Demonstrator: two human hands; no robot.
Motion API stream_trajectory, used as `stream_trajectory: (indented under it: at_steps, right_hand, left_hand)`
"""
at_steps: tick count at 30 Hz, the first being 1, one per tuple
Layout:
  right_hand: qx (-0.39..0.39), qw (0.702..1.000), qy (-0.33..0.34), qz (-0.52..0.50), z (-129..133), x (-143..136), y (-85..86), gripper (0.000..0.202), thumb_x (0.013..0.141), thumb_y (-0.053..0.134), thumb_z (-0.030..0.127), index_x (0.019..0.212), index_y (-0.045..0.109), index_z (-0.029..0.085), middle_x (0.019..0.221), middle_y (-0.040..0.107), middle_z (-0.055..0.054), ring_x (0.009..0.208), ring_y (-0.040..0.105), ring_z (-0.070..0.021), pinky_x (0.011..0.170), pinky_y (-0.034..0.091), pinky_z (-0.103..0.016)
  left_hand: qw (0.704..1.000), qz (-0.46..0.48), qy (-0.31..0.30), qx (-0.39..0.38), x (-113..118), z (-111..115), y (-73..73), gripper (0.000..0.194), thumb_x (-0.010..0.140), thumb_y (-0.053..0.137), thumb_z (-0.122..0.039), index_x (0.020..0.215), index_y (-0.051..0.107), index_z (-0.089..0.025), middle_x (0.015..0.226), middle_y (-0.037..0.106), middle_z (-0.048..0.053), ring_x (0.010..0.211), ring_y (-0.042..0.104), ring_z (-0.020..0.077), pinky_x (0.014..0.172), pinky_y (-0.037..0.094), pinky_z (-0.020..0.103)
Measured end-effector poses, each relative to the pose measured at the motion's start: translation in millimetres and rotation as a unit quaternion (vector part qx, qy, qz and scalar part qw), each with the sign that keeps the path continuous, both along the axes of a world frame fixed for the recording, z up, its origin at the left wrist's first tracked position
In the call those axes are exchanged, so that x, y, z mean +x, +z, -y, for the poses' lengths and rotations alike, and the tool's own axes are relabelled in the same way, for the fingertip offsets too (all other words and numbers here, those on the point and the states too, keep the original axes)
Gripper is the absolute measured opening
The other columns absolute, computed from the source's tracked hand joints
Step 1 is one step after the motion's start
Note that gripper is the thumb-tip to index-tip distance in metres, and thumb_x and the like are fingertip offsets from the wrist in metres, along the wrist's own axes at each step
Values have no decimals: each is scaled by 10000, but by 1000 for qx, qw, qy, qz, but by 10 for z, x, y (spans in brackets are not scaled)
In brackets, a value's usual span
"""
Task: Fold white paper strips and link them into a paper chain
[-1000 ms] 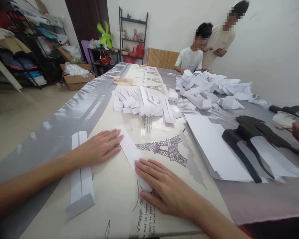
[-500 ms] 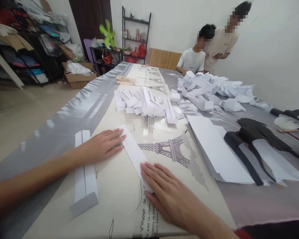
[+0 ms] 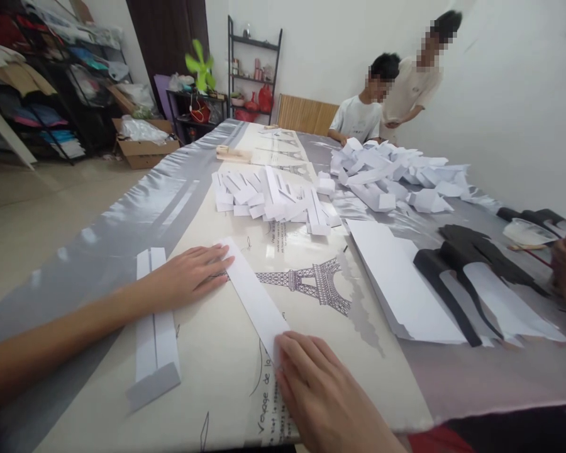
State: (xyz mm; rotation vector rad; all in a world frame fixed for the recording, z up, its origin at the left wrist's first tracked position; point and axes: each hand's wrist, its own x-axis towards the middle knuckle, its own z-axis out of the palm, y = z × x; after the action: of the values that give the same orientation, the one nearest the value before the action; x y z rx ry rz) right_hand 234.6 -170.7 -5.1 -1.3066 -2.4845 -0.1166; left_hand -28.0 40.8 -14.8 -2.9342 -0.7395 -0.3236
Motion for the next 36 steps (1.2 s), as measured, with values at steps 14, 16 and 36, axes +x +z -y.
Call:
stream_trajectory:
  at_steps: [14,16,36]
  right_hand:
    - [80,988,67,111,-1422,-359,-9,309,1010,389,55,1257,567,106,1232,656,-146,1056,598,-264,851,501,-415]
    - [72,990,55,106,-1358,-354,-35,336,986,407,14,1266,571,106,1342,616,-143,1110,583,-271,885,499,-419]
    - [100,978,20,182,-112,-134,12,508,835,413,-20,1319,565,-33,1272,675,-224,987,653,-311,806,596,-412]
  left_hand:
    - [999,44,9,-3,-2,24,3,443,1066,355,-422,1370,577,-189,1437,560,146,1335,523,298,1070,449,457]
    - [999,35,13,-4,-15,13,7,460,1065,350,-443,1393,556,-194,1452,554,125,1347,514,279,1092,433,442]
    - [999,27,31,-15,-65,-30,51,481,1068,298,-477,1459,475,-259,1521,479,106,1365,482,265,1074,367,423]
